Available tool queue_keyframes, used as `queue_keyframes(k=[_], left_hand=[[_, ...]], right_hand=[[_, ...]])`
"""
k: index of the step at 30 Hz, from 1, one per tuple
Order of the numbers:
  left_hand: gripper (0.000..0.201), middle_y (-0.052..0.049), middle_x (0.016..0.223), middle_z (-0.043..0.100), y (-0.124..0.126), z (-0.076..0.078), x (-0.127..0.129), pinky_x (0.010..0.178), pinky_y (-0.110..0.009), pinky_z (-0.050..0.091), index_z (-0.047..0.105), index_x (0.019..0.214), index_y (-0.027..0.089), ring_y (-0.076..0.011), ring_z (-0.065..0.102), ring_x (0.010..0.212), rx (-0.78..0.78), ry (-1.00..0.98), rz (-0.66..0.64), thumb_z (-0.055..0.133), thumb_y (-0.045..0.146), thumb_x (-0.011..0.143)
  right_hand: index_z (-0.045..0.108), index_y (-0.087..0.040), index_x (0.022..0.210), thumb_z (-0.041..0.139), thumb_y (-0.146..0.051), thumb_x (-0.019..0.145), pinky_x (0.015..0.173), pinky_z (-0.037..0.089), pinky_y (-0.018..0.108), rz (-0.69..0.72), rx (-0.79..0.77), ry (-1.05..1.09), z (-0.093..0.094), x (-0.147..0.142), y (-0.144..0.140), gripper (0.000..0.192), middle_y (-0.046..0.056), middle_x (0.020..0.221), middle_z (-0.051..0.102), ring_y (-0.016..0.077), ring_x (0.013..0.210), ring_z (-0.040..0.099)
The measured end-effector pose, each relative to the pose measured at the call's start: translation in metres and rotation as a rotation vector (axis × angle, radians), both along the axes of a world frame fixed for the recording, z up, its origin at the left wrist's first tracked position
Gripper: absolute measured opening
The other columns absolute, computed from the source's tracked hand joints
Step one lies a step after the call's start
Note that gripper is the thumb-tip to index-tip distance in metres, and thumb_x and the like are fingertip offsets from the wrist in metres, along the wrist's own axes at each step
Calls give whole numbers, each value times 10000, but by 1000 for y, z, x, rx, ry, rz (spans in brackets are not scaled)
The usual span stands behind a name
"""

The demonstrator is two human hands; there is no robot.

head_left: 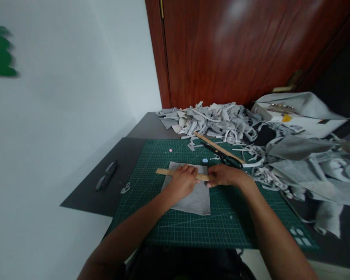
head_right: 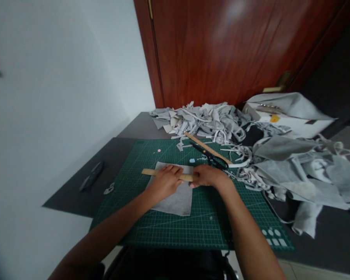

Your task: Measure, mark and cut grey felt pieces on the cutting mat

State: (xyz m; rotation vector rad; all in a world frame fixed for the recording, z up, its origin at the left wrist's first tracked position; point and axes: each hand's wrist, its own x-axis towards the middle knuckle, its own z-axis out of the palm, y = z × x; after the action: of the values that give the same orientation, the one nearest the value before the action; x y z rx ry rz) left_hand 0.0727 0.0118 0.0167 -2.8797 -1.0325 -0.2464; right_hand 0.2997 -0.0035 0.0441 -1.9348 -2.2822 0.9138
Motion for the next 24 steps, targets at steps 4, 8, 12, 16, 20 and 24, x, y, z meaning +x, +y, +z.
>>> queue_keyframes(k=[4,8,12,16,20,24], left_hand=[[239,-99,1142,716,-14,-7,-3,938,-438,510,674,1196,143,-294,644,1111,38,39,16,550,298,1063],[212,-95,1118,707,-33,-10,-7,932,-451,515,681,1155,137,-295,647,1089,54,69,19,502,199,1059],[203,-82,1154,693,-51,-12,-9,958,-431,521,676,1146,162,-280,630,1129,38,69,28,542,116,1001],[229,-82,1173,686,-70,-10,-9,1026,-446,510,672,1147,151,-287,610,1163,0,48,47,562,79,959],[159,-75,1159,687,-97,-12,-9,1061,-481,493,680,1108,159,-294,597,1181,-51,-46,77,550,209,1030],[173,-75,1141,695,-118,-16,-12,972,-427,521,676,1139,161,-261,620,1109,-29,-77,74,545,190,1030]], right_hand=[[712,-215,731,861,-424,689,547,360,269,37,-83,17,1,13,-4,260,-9,689,669,186,643,601],[743,-214,782,830,-497,723,549,391,273,49,-48,45,-3,16,-3,302,18,729,706,203,657,630],[740,-206,932,709,-460,864,688,473,288,66,91,104,-9,2,2,265,58,902,742,231,847,680],[716,-215,928,718,-290,845,746,463,292,69,183,127,-18,-15,5,111,43,907,736,221,871,665],[698,-214,899,720,-251,833,716,443,289,54,208,126,-26,-16,8,79,32,857,712,213,826,646],[683,-212,879,735,-271,817,689,437,281,64,195,132,-30,-12,11,100,18,814,684,207,793,634]])
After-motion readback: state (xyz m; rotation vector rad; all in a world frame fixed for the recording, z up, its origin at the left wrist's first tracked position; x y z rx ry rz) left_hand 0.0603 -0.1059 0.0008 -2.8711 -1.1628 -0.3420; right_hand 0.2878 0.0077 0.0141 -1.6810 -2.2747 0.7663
